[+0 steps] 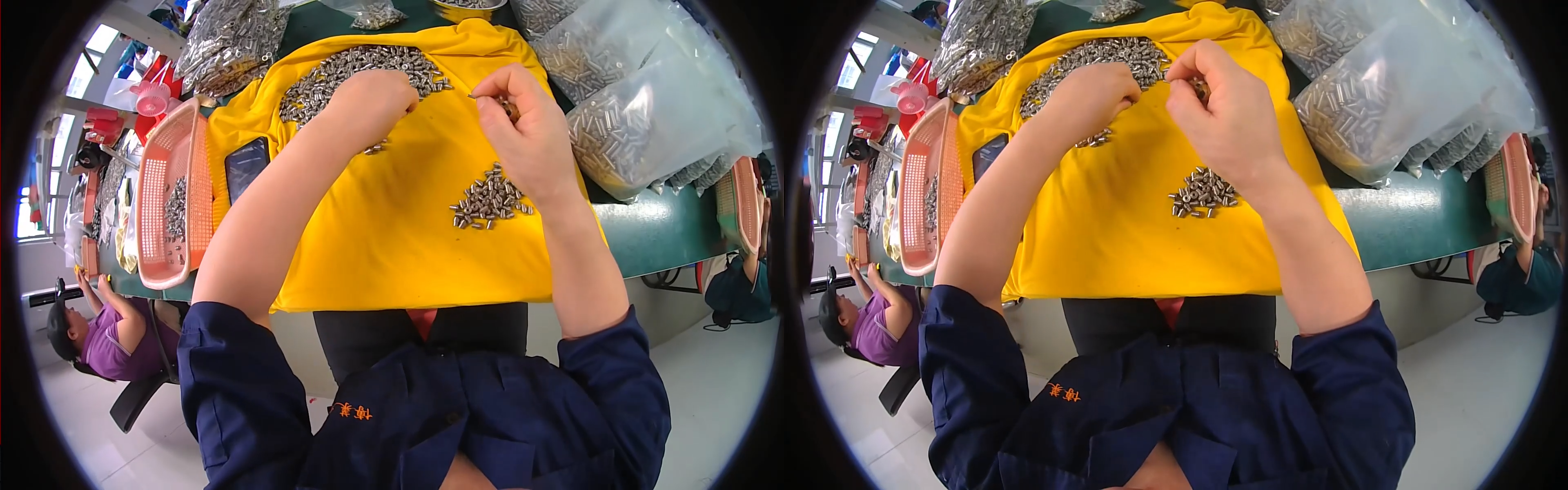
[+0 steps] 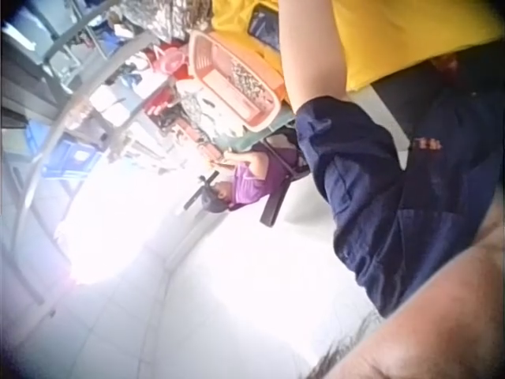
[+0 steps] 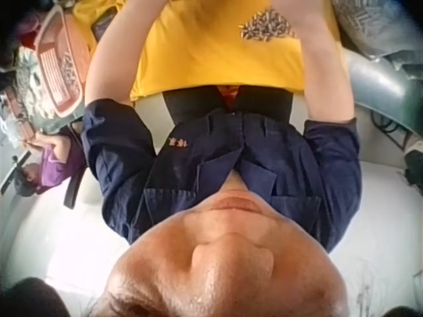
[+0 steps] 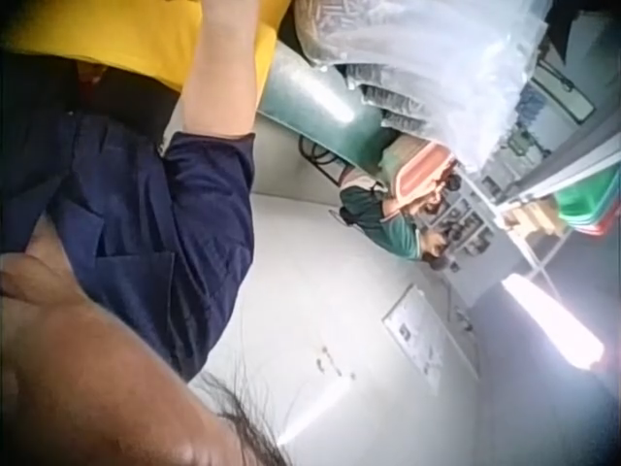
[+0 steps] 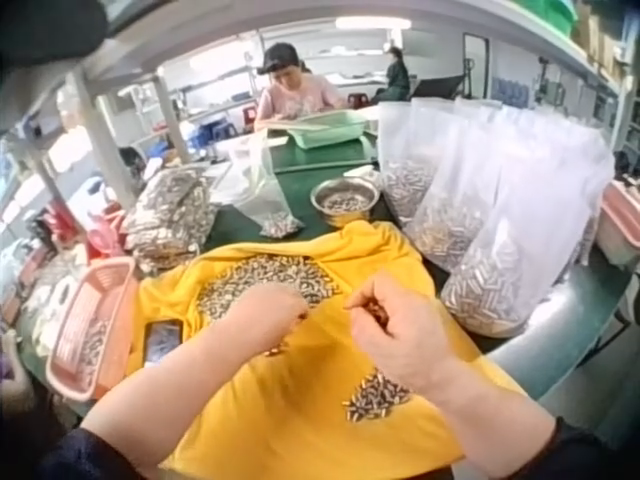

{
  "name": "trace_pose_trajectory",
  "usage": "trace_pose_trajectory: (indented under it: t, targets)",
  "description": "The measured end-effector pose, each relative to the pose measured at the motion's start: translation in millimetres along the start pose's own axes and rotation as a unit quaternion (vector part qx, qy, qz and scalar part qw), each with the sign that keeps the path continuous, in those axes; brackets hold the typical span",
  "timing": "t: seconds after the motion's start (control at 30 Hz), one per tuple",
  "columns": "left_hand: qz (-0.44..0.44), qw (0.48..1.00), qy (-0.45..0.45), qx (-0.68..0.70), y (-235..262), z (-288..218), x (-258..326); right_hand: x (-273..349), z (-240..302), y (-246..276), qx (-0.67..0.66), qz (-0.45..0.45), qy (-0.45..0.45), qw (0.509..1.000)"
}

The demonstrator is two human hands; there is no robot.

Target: Assembling or sorting small metal hardware components at an industrial workbench.

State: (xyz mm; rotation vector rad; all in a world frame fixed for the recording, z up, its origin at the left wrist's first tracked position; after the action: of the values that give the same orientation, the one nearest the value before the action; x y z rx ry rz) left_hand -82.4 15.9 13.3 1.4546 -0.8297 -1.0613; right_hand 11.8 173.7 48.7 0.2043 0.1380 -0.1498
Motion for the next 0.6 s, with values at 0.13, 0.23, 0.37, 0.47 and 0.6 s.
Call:
trace_pose_trajectory:
  t: [0.13, 0.23, 0.37, 0.47, 0.6]
  targets:
    - [-0.022, 0.973, 0.157, 0.169, 18, -14, 2, -2, -3, 0, 0.014, 0.016, -0.005, 1.0]
    - [-0.205, 0.759, 0.241, 0.57, 14, -38, 14, 0, -4, -4, 0.013, 0.053, -0.018, 0.998]
    - [-0.273, 0.675, 0.227, 0.647, 7, -56, 21, 1, -3, -9, 0.038, 0.11, -0.059, 0.991]
    - [-0.269, 0.669, 0.225, 0.655, 8, -59, 23, 2, -1, -10, 0.062, 0.108, -0.032, 0.992]
    - [-0.273, 0.661, 0.225, 0.662, 7, -58, 23, 2, -2, -12, 0.071, 0.115, -0.035, 0.99]
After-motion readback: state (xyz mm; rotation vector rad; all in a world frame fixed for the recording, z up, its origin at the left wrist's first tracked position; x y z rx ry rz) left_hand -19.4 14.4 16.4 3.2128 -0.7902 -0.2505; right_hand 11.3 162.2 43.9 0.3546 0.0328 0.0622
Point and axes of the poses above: each hand's wrist, its own x-axis away from the middle knuckle, its own y-axis out of the back of the hand, z = x × y, the point moved 3 cm from there along -x, towards the middle knuckle, and after that the axes turned 13 degrees about -y, right-handed, at the moved point
